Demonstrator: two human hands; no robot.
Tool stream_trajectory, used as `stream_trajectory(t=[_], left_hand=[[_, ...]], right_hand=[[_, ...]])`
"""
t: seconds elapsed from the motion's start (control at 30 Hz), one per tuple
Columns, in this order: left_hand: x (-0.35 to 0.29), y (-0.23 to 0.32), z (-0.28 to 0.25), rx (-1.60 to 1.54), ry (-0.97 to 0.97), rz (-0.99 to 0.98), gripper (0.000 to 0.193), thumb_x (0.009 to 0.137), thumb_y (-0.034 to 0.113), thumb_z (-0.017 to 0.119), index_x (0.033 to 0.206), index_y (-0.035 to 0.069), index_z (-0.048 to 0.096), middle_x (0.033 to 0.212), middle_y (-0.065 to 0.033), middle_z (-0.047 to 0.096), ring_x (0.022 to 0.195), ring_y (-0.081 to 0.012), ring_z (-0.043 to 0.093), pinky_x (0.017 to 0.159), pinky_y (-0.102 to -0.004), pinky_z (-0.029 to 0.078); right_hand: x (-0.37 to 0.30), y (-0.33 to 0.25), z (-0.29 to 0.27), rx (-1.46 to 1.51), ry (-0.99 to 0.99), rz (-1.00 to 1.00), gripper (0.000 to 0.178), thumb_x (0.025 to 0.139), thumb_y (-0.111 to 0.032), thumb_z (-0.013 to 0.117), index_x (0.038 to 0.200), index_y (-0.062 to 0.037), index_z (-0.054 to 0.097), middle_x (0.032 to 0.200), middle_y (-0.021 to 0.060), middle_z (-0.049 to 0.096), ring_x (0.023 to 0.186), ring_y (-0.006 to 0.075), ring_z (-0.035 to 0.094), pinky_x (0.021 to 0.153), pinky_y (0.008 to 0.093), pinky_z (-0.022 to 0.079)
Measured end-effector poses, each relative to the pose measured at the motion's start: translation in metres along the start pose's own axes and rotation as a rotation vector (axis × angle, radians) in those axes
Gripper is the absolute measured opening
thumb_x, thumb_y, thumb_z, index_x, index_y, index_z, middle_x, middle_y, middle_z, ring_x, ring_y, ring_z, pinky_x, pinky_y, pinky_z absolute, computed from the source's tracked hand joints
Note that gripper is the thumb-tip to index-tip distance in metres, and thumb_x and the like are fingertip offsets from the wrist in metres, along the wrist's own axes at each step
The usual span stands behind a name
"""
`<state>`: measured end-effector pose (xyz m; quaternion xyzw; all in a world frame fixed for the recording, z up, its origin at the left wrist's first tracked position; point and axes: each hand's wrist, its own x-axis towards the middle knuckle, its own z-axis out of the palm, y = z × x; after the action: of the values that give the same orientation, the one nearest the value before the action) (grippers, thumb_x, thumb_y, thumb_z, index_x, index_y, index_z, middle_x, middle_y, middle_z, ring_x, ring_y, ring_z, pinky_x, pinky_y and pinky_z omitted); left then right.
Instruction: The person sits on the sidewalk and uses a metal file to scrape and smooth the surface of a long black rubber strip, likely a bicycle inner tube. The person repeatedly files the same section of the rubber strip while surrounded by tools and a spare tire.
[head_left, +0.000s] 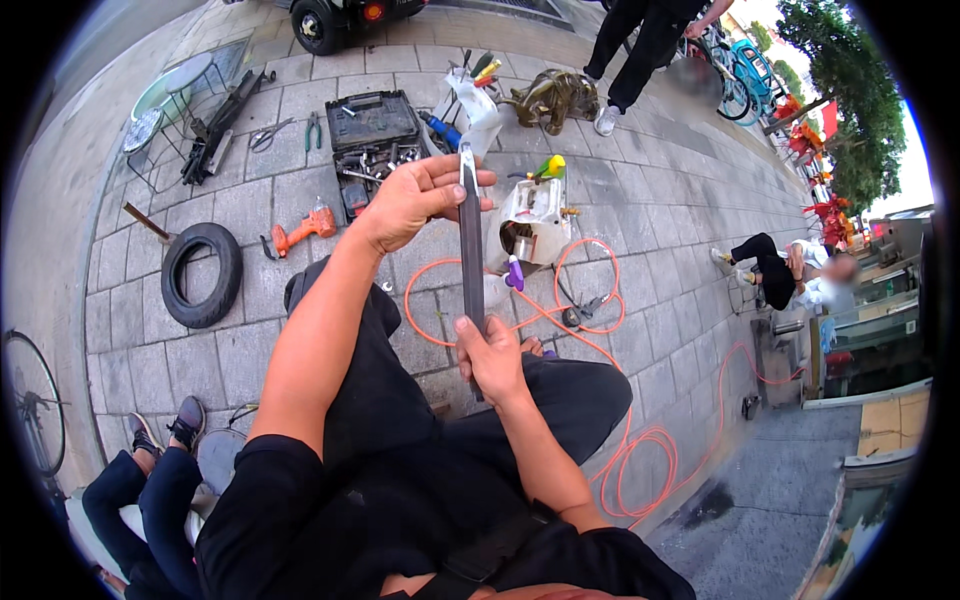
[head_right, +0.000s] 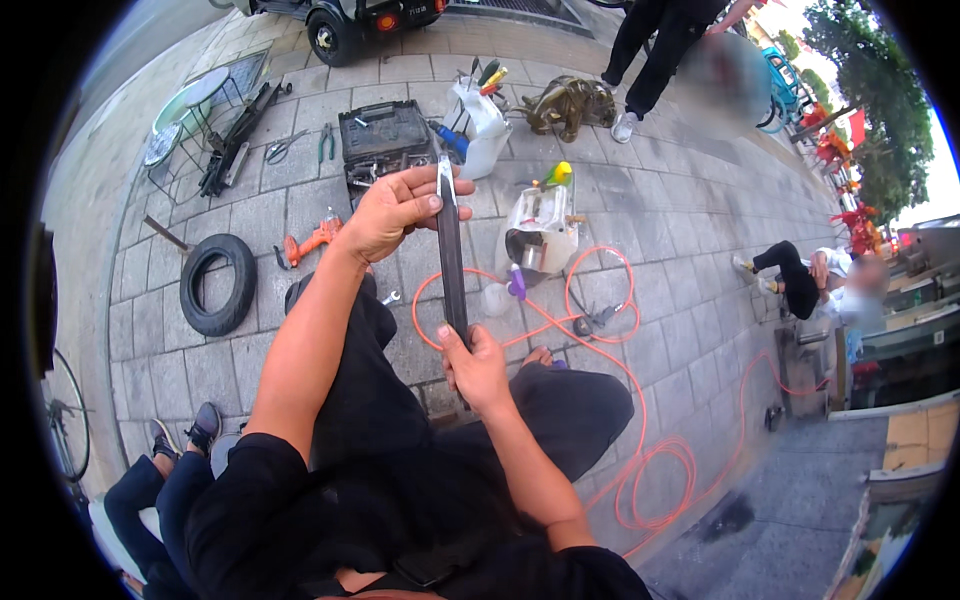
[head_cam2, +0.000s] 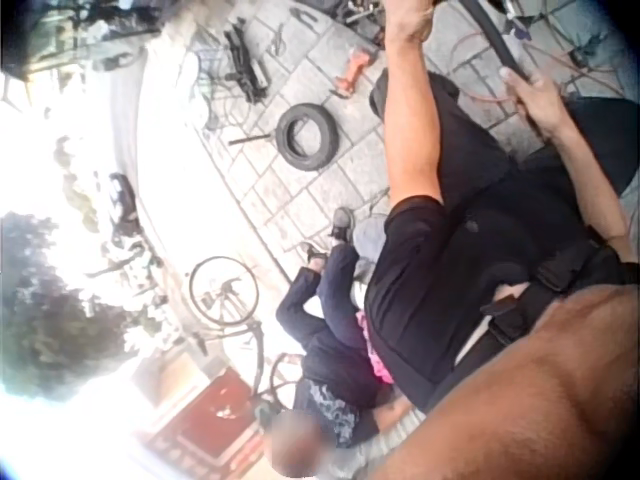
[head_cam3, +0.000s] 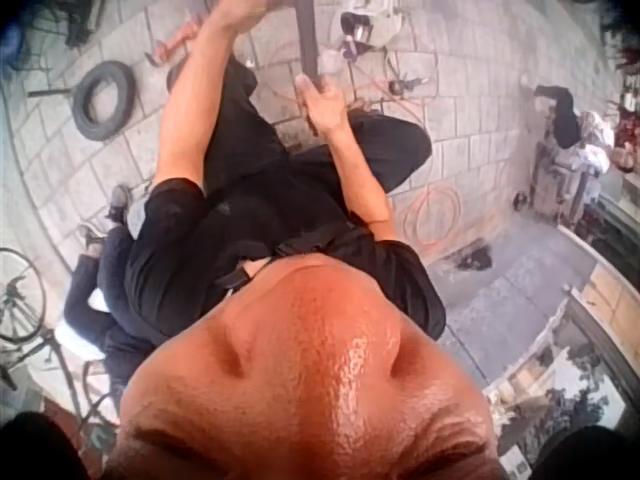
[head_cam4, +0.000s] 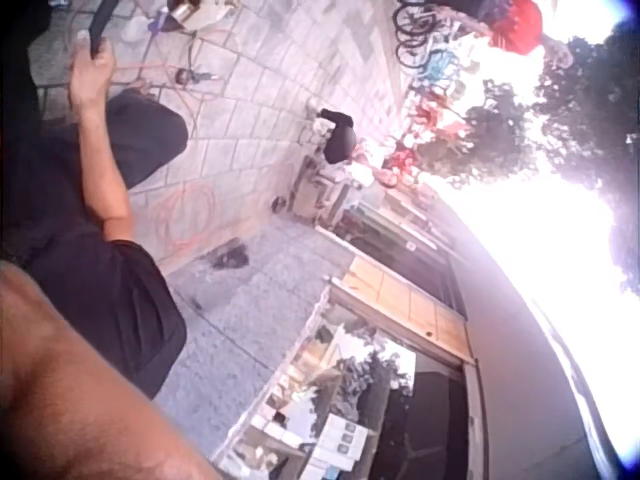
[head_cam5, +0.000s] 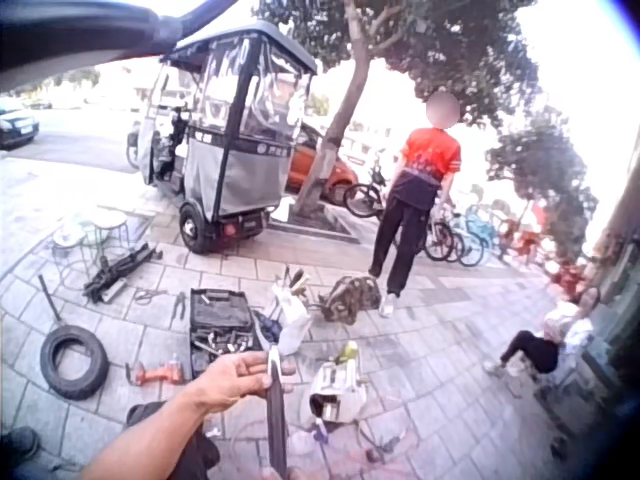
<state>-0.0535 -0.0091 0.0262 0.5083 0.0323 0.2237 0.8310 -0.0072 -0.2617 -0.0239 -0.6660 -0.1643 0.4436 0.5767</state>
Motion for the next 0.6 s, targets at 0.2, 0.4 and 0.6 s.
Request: stream_trajectory(t=[0.2,0.4,0.6], left_hand=[[0.000,0.001,0.000,-0.024,-0.006,0.001,0.057,0.098,0.012,0.066,0.148,-0.004,0.044,0.137,-0.0176,0.063,0.113,-0.0265,0.071,0.081,-0.0295,0.061],[0.001,-0.002,0.000,-0.030,0.010,-0.007,0.061,0.096,0.015,0.070,0.147,-0.006,0.044,0.137,-0.0197,0.062,0.111,-0.0275,0.071,0.077,-0.0256,0.060],[-0.001,-0.001,0.000,-0.031,0.060,-0.011,0.060,0.096,0.014,0.071,0.147,-0.005,0.045,0.137,-0.0193,0.063,0.109,-0.0268,0.072,0.075,-0.0244,0.060]], right_hand=[[-0.012,-0.013,0.001,0.267,-0.207,0.181,0.034,0.101,-0.038,0.065,0.094,-0.0075,0.052,0.067,0.0048,0.055,0.045,0.0126,0.050,0.041,0.0277,0.042],[-0.017,-0.016,0.000,0.485,-0.462,0.253,0.039,0.105,-0.046,0.054,0.095,-0.0085,0.050,0.067,0.0073,0.053,0.042,0.0147,0.048,0.040,0.0309,0.043],[-0.019,-0.024,0.000,0.661,-0.607,0.340,0.040,0.107,-0.047,0.047,0.094,-0.0092,0.048,0.066,0.0079,0.052,0.042,0.0145,0.047,0.040,0.0313,0.044]])
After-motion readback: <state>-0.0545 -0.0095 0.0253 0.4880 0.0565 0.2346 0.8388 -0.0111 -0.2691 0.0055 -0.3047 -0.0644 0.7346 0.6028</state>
